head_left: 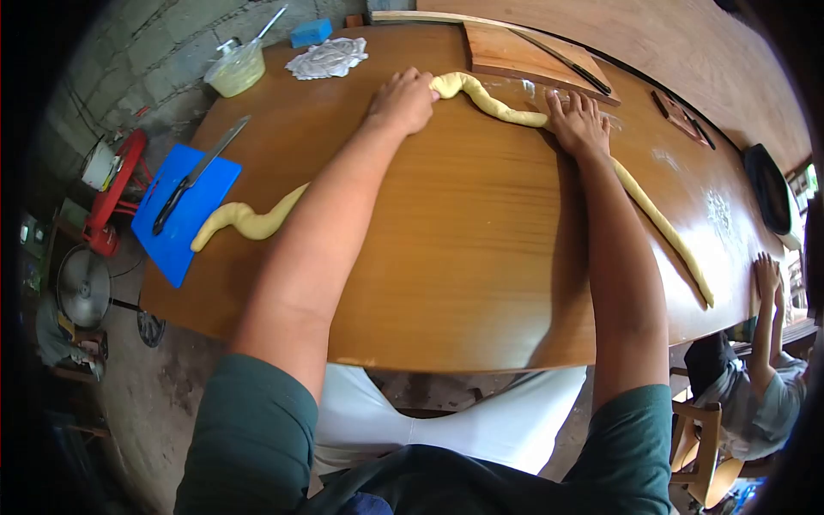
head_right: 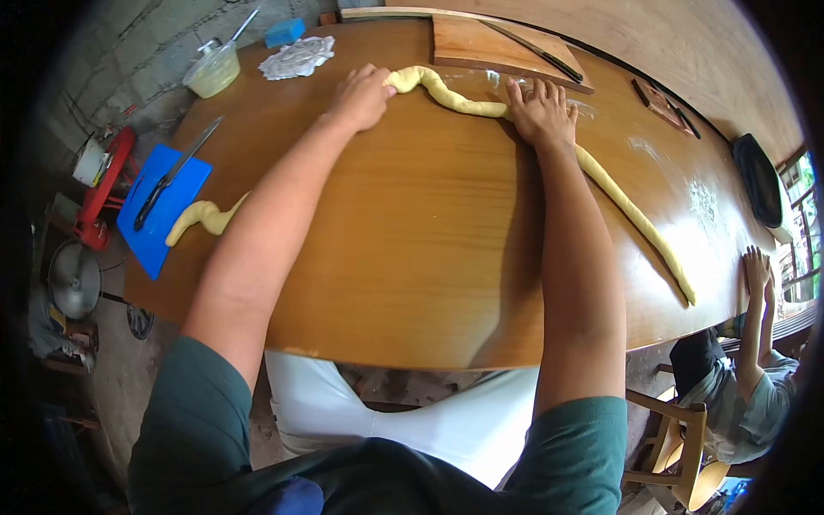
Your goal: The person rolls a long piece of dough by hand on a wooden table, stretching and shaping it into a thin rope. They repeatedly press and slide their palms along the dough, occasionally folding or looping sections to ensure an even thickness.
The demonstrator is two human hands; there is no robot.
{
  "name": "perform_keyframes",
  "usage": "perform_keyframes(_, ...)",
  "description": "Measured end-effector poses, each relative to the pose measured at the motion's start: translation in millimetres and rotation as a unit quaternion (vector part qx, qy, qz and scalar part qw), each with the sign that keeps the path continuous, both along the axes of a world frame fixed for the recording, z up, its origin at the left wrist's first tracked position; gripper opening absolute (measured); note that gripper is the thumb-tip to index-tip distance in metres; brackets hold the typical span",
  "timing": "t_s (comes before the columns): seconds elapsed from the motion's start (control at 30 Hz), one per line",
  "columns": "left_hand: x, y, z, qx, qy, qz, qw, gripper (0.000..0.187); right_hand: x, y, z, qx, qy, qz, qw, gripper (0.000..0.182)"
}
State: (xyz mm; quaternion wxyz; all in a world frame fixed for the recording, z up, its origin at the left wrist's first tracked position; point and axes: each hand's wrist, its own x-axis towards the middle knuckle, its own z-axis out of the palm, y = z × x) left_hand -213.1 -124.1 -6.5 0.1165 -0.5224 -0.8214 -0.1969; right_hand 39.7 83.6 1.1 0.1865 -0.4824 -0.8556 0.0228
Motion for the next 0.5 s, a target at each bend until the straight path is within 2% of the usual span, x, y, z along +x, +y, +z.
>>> perform_keyframes(0.17,-9,8,7,-0.016,-0.002,-0.003,1.000,0.030,-6,17,3,0.003,-0.003,-0.005,1.000,0.088)
perform_keyframes(0.23,-3,3,11,-0.021,-0.035,-0.004,0.999,0.037,-2,19,1,0.025,-0.027,0.044,0.998,0.087)
perform_keyframes(0.3,8,-6,13,-0.032,-0.022,-0.020,0.999,0.043,1,20,-4,0.036,-0.022,0.049,0.998,0.085)
perform_keyframes(0.37,21,-19,5,-0.044,-0.011,-0.037,0.998,0.048,16,4,1,-0.086,-0.039,0.129,0.987,0.083)
perform_keyframes(0.43,34,-37,0,-0.001,0.004,-0.072,0.997,0.056,30,-17,4,-0.077,-0.061,0.133,0.986,0.078)
perform_keyframes(0.5,55,-56,10,0.001,-0.006,-0.081,0.997,0.052,45,-43,10,-0.059,-0.074,0.177,0.980,0.071)
